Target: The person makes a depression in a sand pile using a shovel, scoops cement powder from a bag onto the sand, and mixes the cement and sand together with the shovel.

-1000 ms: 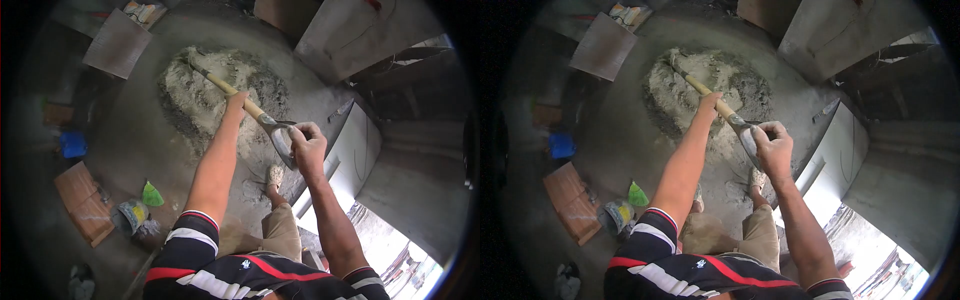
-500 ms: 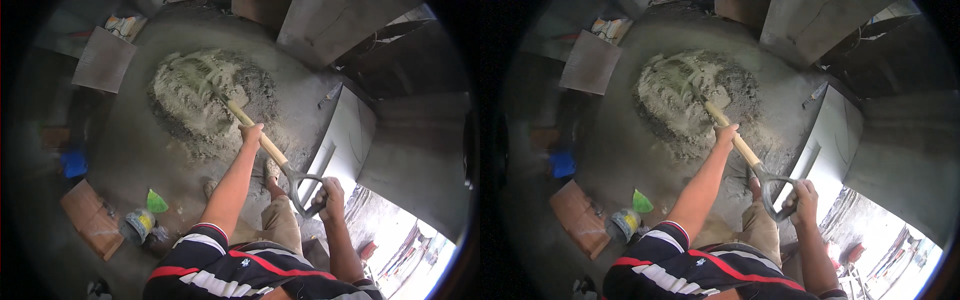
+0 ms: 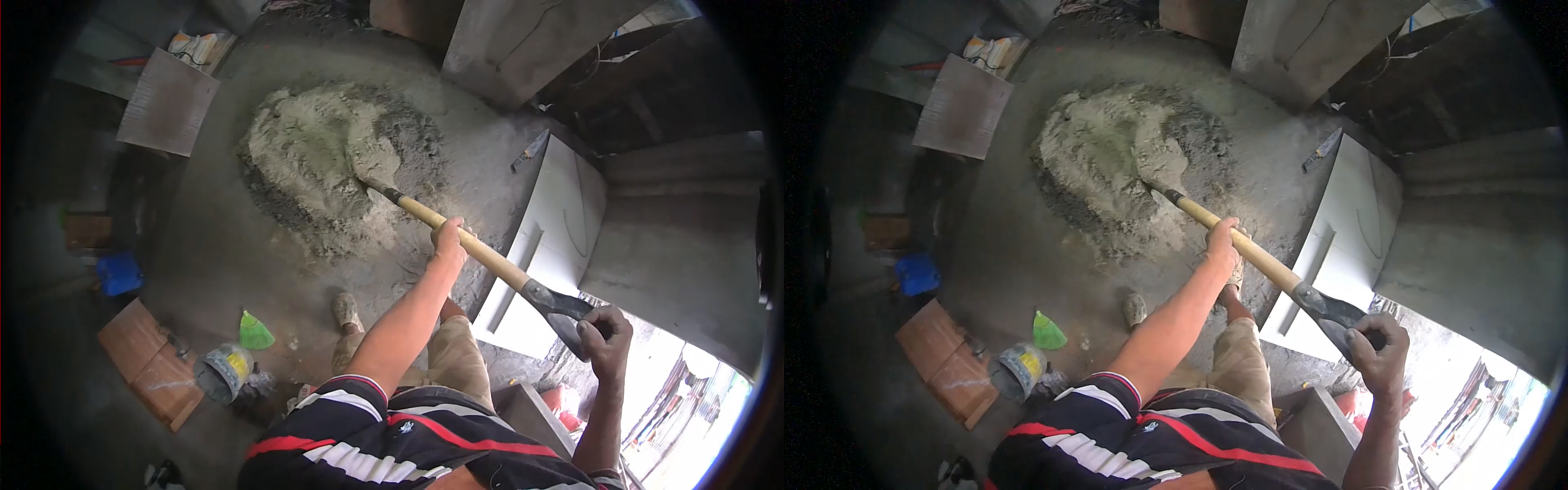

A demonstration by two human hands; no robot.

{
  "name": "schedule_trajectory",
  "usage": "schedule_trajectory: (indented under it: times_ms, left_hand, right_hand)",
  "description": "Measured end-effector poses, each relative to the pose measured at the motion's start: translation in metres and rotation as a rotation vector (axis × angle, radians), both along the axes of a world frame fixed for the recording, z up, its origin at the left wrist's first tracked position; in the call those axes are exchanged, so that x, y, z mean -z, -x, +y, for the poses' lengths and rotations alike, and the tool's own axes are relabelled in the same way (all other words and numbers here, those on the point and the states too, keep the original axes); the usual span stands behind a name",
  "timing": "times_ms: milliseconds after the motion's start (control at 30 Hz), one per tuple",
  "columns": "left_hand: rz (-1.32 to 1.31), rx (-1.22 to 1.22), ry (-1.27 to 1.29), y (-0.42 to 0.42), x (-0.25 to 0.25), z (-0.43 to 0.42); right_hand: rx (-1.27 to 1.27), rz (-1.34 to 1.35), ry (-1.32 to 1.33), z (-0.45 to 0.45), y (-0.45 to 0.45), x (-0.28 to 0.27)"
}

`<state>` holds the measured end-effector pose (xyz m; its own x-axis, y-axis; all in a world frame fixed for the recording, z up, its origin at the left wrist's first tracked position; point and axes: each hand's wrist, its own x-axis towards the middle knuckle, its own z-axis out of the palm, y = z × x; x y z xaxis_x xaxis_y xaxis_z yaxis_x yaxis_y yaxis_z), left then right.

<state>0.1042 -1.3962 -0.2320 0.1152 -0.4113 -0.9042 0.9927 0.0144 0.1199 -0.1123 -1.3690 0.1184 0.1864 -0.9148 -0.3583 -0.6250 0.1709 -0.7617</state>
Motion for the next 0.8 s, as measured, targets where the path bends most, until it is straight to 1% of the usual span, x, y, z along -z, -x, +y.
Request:
schedule_trajectory:
  times_ms: [100,133,267,333,367,433,467,500,567,633,667,700,733,767,800]
  left_hand:
    - [0.066,-0.011,0.041,-0.008,-0.012,-0.007]
    - [0.068,-0.015,0.035,-0.010,-0.007,-0.008]
    - [0.037,-0.014,0.095,-0.012,0.010,-0.017]
    - [0.014,0.007,0.114,-0.013,0.018,-0.020]
    - [0.013,0.006,0.113,-0.014,0.013,-0.022]
    - [-0.066,0.030,0.068,-0.017,0.007,-0.019]
    - [-0.066,0.030,0.062,-0.019,0.008,-0.019]
    - [-0.100,0.028,0.050,-0.021,0.009,-0.021]
    - [-0.135,0.026,0.041,-0.030,0.013,-0.026]
    - [-0.417,0.107,-0.029,-0.047,0.026,-0.034]
    - [-0.415,0.112,-0.029,-0.055,0.035,-0.037]
    - [-0.541,0.210,-0.038,-0.064,0.046,-0.041]
    - [-0.667,0.311,-0.046,-0.069,0.054,-0.042]
    - [-0.666,0.321,-0.041,-0.070,0.066,-0.041]
    - [-0.727,0.453,-0.106,-0.068,0.076,-0.041]
  right_hand:
    - [-0.098,0.036,0.098,0.005,-0.008,-0.003]
    - [-0.146,0.043,0.141,0.008,-0.010,-0.002]
    - [-0.160,0.032,0.164,0.014,-0.005,0.010]
    - [0.011,-0.037,0.029,0.016,-0.003,0.014]
    - [0.009,-0.038,0.028,0.016,-0.004,0.015]
    - [0.111,-0.082,-0.061,0.022,-0.005,0.017]
    - [0.109,-0.139,-0.036,0.025,-0.004,0.023]
    - [0.109,-0.139,-0.039,0.029,0.001,0.033]
    - [0.349,-0.417,-0.119,0.036,0.012,0.061]
    - [0.516,-0.504,-0.239,0.038,0.005,0.092]
    - [0.610,-0.571,-0.348,0.037,-0.004,0.103]
    - [0.689,-0.694,-0.455,0.041,-0.003,0.123]
    - [0.718,-0.751,-0.499,0.045,-0.005,0.137]
    - [0.747,-0.810,-0.540,0.049,-0.008,0.147]
    - [0.789,-0.822,-0.566,0.052,-0.007,0.150]
